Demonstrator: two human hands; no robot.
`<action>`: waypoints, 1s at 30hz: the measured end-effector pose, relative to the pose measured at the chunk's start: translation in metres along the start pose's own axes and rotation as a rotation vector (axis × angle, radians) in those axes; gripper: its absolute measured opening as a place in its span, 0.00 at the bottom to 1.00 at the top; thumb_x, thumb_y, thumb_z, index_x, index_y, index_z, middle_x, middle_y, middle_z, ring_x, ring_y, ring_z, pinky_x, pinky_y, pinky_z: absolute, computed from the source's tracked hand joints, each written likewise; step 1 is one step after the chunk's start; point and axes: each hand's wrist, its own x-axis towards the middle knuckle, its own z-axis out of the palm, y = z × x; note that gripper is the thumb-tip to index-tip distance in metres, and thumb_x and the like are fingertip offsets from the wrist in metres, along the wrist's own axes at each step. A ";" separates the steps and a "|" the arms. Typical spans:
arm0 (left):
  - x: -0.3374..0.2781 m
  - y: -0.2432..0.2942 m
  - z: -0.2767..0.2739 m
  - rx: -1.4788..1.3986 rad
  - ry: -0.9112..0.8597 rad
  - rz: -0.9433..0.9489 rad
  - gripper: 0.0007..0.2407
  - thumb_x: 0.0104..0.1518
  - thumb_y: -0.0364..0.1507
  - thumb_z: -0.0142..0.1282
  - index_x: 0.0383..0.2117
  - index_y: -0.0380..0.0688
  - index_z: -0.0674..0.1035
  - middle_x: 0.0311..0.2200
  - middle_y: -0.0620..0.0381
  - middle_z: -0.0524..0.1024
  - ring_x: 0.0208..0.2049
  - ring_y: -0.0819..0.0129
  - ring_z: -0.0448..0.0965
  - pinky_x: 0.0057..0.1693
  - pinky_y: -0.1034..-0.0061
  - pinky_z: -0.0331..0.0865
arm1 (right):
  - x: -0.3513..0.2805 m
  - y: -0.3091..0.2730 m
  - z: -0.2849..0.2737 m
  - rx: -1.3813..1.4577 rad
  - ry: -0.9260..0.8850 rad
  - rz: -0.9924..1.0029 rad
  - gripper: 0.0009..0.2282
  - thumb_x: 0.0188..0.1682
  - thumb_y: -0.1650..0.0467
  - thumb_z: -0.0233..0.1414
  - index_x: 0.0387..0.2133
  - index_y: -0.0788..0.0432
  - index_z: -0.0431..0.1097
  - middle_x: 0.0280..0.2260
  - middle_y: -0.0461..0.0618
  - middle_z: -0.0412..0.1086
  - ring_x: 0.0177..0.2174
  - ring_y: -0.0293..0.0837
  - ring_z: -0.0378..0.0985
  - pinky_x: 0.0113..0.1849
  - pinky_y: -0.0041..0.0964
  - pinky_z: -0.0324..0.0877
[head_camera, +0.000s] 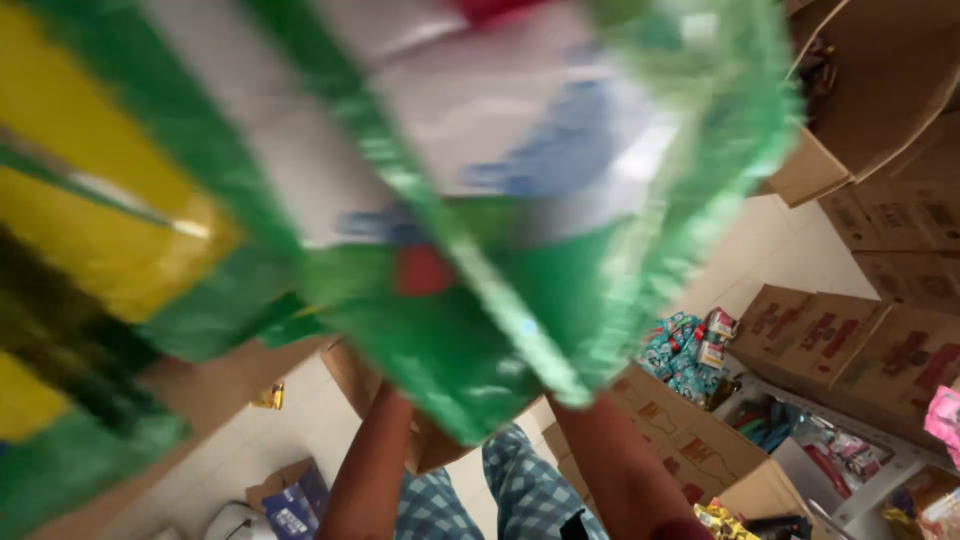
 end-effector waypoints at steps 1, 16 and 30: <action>-0.004 0.001 -0.003 0.001 0.003 -0.007 0.14 0.57 0.31 0.54 0.47 0.41 0.80 0.42 0.39 0.79 0.43 0.39 0.78 0.48 0.52 0.72 | 0.000 -0.001 0.002 0.018 -0.009 -0.002 0.20 0.42 0.75 0.57 0.51 0.59 0.69 0.35 0.45 0.72 0.34 0.40 0.76 0.36 0.36 0.72; -0.005 0.024 -0.033 -0.343 0.067 -0.230 0.07 0.61 0.29 0.53 0.40 0.44 0.81 0.36 0.43 0.81 0.40 0.45 0.81 0.45 0.58 0.72 | 0.023 0.049 0.015 0.589 -0.107 0.233 0.18 0.35 0.79 0.60 0.40 0.51 0.73 0.35 0.38 0.76 0.34 0.33 0.76 0.36 0.30 0.74; -0.036 0.006 -0.058 -1.205 -0.305 -0.244 0.15 0.56 0.24 0.58 0.50 0.39 0.78 0.38 0.60 0.81 0.39 0.75 0.80 0.47 0.80 0.74 | -0.022 -0.038 -0.053 0.657 -0.302 0.287 0.08 0.54 0.74 0.51 0.44 0.58 0.75 0.37 0.42 0.76 0.37 0.33 0.76 0.43 0.31 0.71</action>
